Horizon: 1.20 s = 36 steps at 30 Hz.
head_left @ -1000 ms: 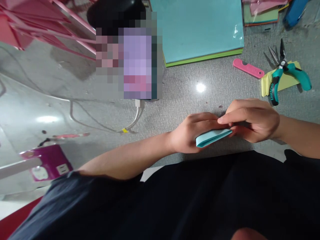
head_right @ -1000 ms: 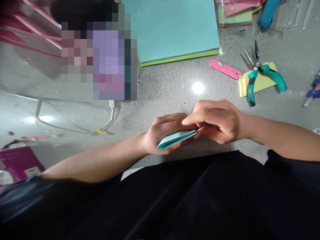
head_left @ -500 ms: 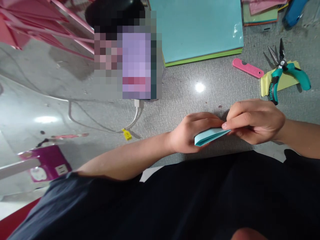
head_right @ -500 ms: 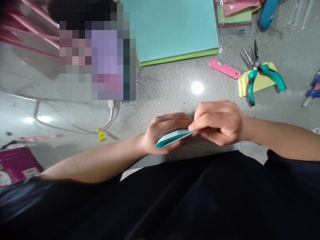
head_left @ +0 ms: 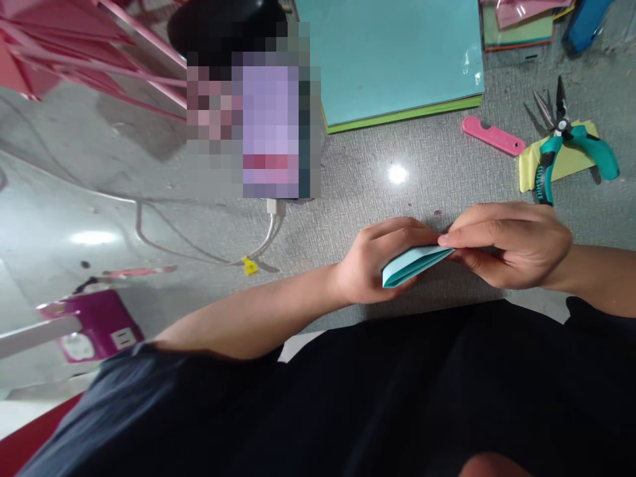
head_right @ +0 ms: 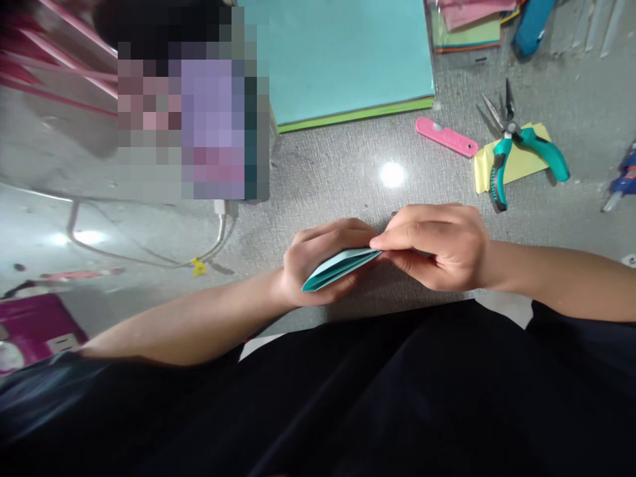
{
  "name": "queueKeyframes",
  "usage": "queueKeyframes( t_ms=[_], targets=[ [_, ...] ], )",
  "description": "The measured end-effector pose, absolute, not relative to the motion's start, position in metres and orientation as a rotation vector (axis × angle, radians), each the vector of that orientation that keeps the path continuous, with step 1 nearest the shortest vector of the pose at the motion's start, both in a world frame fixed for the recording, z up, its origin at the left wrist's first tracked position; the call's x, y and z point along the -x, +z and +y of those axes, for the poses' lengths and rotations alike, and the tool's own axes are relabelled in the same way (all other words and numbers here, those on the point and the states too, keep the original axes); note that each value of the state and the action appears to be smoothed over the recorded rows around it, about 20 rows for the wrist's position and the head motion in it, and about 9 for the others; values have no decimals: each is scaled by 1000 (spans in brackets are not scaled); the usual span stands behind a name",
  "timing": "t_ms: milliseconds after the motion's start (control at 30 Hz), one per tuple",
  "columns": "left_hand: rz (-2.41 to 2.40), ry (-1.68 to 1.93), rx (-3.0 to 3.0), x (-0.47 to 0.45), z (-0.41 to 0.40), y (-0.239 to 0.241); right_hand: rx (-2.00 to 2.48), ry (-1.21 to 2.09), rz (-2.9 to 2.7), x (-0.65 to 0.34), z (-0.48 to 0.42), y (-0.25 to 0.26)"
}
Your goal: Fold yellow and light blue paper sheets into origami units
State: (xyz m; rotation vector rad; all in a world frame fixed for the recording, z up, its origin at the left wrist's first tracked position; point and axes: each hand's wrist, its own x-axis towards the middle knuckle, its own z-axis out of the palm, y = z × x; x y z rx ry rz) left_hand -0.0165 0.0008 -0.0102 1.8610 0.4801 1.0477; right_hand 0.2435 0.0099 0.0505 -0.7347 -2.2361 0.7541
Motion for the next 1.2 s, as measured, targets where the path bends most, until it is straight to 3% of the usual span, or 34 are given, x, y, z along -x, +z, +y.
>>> queueKeyframes(
  t_ms=[333, 567, 800, 1200],
  targets=[
    [524, 1018, -1894, 16, 0, -6, 744, 784, -2191, -241, 8, 49],
    [453, 1309, -1901, 15, 5, -4, 757, 680, -2221, -243, 7, 50],
    [430, 1248, -1929, 18, 10, 0, 693, 590, -2284, -246, 8, 49],
    [718, 1389, -1813, 14, -2, -2, 653, 547, -2220, -256, 14, 46]
  ],
)
